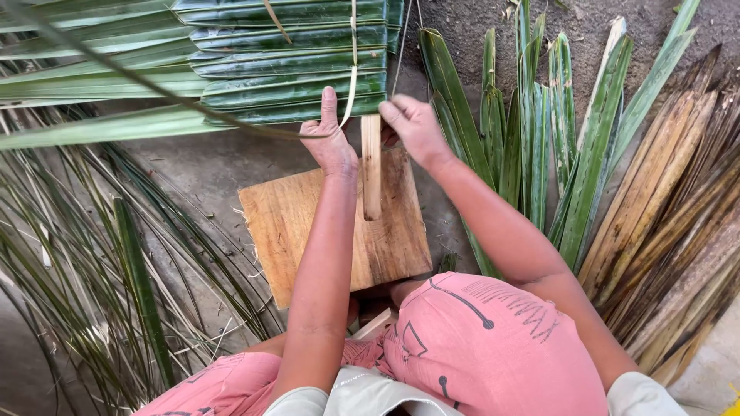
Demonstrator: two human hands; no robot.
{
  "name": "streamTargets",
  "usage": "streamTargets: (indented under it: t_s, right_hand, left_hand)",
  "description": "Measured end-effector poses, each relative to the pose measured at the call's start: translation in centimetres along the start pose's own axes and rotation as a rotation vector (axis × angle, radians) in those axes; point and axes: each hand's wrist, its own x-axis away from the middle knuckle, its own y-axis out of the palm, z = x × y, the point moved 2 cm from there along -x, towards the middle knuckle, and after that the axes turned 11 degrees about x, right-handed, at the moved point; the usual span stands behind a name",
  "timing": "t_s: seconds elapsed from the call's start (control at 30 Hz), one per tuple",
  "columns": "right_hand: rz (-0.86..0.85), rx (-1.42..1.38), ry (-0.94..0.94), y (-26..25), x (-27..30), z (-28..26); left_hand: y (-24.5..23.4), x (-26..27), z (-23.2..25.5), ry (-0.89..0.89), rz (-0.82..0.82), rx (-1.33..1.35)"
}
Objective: Weaving palm leaves over a wooden spine to create a thatched panel
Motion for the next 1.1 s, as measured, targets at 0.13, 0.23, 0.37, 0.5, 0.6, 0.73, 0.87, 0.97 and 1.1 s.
streamTargets:
  t_s: [0.13, 0.23, 0.37, 0.5, 0.6, 0.73, 0.87, 0.97, 1.1]
  right_hand:
    - [0.054, 0.189, -0.076, -0.4, -1.4, -5.5]
    - [0.006, 0.041, 0.021, 0.4, -3.4, -4.9]
    - [0.031, -0.218, 0.063, 1.8, -4.1, -3.6]
    - [0.187, -0.199, 0.027, 3.0, -3.4, -3.1]
    - [0.222, -0.082, -0.013, 3.2, -2.8, -5.0]
    - [0.306, -0.012, -0.074, 3.8, -3.8, -3.0]
    - [0.272, 0.077, -0.097, 1.9, -3.5, -2.3]
    - [0.237, 0.176, -0.113, -2.3, 0.2, -5.8]
    - [0.518, 0.373, -0.242, -9.0, 6.1, -5.7]
  left_hand:
    - [-0.4, -1.0, 1.0, -0.100, -0.145, 0.040]
    - [-0.7, -1.5, 0.7, -0.105, -0.150, -0.030]
    - [-0.6, -1.3, 1.3, -0.120, -0.167, 0.071]
    - [0.4, 0.0, 1.6, -0.301, -0.183, 0.280]
    - [1.0, -0.2, 0.9, -0.337, -0.105, 0.167]
    - [1.4, -0.1, 0.4, -0.311, -0.156, 0.209]
    - [1.9, 0.6, 0.4, -0.035, -0.100, 0.018]
    - [2.2, 1.2, 1.8, -0.051, -0.162, 0.100]
    - [2.2, 0.6, 1.9, -0.215, -0.156, 0.229]
